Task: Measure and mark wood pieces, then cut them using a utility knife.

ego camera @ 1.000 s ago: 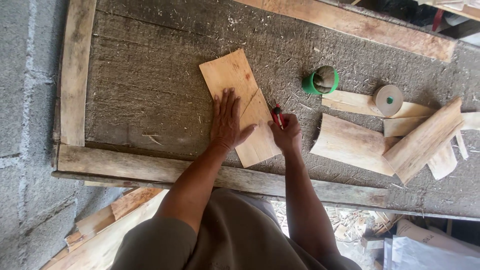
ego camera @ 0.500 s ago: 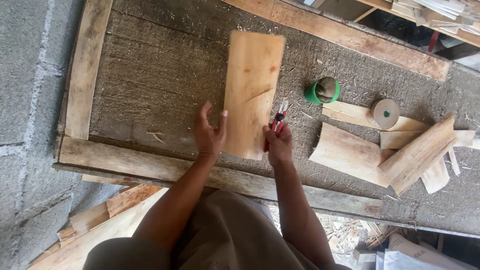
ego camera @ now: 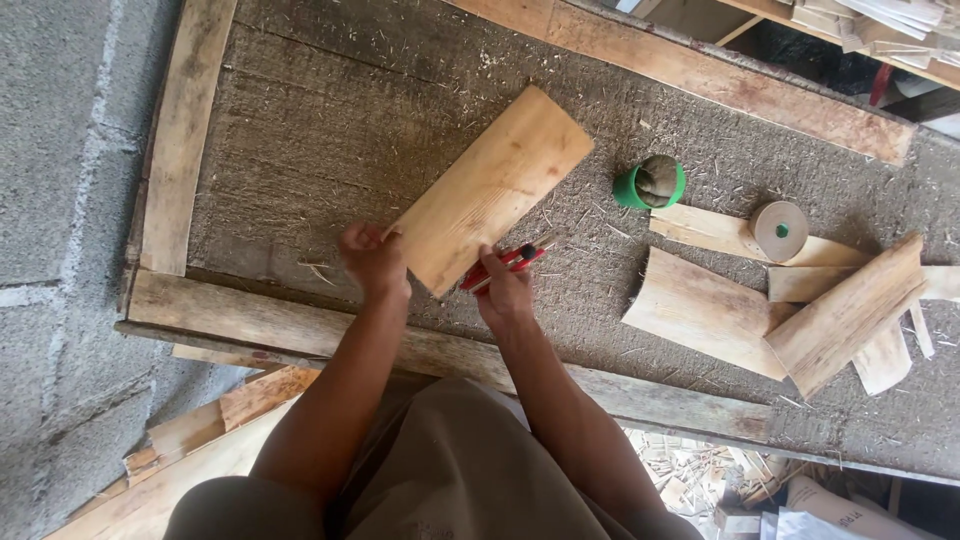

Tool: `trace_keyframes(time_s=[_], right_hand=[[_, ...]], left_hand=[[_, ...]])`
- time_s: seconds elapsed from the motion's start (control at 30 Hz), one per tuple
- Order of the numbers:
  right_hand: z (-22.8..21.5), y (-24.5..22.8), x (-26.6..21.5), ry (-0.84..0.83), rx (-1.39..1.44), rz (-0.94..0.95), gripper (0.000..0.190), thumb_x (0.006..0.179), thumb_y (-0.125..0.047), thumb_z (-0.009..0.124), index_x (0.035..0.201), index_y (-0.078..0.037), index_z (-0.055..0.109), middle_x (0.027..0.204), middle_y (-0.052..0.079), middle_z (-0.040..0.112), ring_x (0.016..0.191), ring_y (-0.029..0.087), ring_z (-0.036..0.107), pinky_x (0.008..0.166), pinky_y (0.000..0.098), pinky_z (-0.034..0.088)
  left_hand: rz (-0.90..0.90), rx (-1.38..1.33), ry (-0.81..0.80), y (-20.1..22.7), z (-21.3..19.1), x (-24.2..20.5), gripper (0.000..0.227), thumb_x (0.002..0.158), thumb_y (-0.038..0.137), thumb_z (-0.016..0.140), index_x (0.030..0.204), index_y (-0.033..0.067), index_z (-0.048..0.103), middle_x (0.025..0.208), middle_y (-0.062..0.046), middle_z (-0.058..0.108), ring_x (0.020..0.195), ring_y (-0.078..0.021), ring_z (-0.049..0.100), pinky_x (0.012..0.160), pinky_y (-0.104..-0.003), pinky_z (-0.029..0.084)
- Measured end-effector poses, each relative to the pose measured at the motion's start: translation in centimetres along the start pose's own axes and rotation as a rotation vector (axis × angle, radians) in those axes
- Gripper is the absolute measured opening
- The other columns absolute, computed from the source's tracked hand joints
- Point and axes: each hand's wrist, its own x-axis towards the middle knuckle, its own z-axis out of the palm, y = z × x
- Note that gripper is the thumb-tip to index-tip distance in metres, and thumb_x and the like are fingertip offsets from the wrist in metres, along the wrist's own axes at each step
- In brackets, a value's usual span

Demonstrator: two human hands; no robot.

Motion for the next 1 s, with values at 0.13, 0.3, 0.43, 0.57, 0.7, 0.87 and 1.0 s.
trace_keyframes(time_s=[0.13, 0.3, 0.43, 0.57, 0.7, 0.87, 1.0], right_hand=[[1.1, 0.1, -3.2, -0.203, -0.278, -0.073, 0.016, 0.095, -0.003, 0.074, 0.087, -0.005, 0.061, 0.079, 0.011, 0.068, 0.069, 0.021, 0.067, 0.064, 0.0353, 0.055], [0.7, -0.2, -6.4, -0.215, -0.594, 0.010, 0.012, 0.098, -0.008, 0.068, 0.092, -0.007, 0.058, 0.084, 0.006, 0.069, 0.070, 0.017, 0.068, 0.064, 0.0348, 0.058], [0.2, -1.4, -7.0, -0.220, -0.787, -0.108, 0.015, 0.102, -0.008, 0.063, 0.109, -0.001, 0.051, 0.085, 0.008, 0.065, 0.070, 0.018, 0.068, 0.059, 0.0334, 0.057], [1.4, -3.9, -6.2, -0.293, -0.941, -0.282, 0.024, 0.105, -0.007, 0.050, 0.129, -0.004, 0.047, 0.088, 0.006, 0.064, 0.075, 0.016, 0.068, 0.062, 0.0309, 0.061], [2.7, -4.7, -3.8, -0.373, -1.415, -0.729, 0.040, 0.105, 0.000, 0.041, 0.145, -0.001, 0.039, 0.111, 0.019, 0.066, 0.086, 0.027, 0.069, 0.061, 0.0344, 0.062], [6.5, -5.1, -2.8, -0.242, -1.768, -0.715, 0.056, 0.100, 0.005, 0.044, 0.153, -0.006, 0.031, 0.122, 0.027, 0.068, 0.088, 0.033, 0.074, 0.055, 0.0394, 0.064], [6.1, -3.4, -0.7, -0.238, -1.921, -0.705, 0.060, 0.102, 0.010, 0.048, 0.153, -0.019, 0.034, 0.130, 0.025, 0.067, 0.084, 0.033, 0.076, 0.057, 0.0374, 0.065]], left_hand=[[0.189, 0.014, -0.030, 0.3, 0.2, 3.6, 0.049, 0.077, -0.018, 0.061, 0.119, 0.0063, 0.058, 0.110, -0.007, 0.066, 0.099, -0.0164, 0.068, 0.087, -0.028, 0.061], [0.473, 0.107, -0.278, 3.4, -0.1, 9.4, 0.049, 0.078, -0.022, 0.051, 0.115, 0.0089, 0.063, 0.116, -0.011, 0.068, 0.112, -0.0198, 0.068, 0.095, -0.031, 0.061], [1.207, 0.535, -0.271, 6.6, -0.6, 8.7, 0.048, 0.082, -0.014, 0.068, 0.125, 0.0075, 0.061, 0.129, -0.016, 0.064, 0.127, -0.0283, 0.058, 0.111, -0.051, 0.047], [1.291, 0.735, -0.435, 0.8, 0.5, 6.5, 0.044, 0.095, -0.002, 0.067, 0.135, 0.0132, 0.058, 0.154, -0.017, 0.052, 0.148, -0.0392, 0.043, 0.125, -0.054, 0.030], [1.164, 1.170, -0.543, -0.7, 1.9, 2.0, 0.063, 0.106, 0.030, 0.055, 0.159, 0.0048, 0.035, 0.172, -0.015, 0.017, 0.159, -0.0356, 0.009, 0.127, -0.060, 0.003], [0.954, 1.415, -0.554, -0.7, 2.4, 0.6, 0.074, 0.106, 0.049, 0.037, 0.164, 0.0077, 0.014, 0.173, -0.009, -0.004, 0.158, -0.0291, -0.010, 0.124, -0.059, -0.009], [1.022, 1.495, -0.479, -0.7, 2.1, 0.4, 0.076, 0.107, 0.047, 0.040, 0.166, 0.0065, 0.014, 0.174, -0.011, -0.003, 0.159, -0.0311, -0.011, 0.126, -0.058, -0.007]])
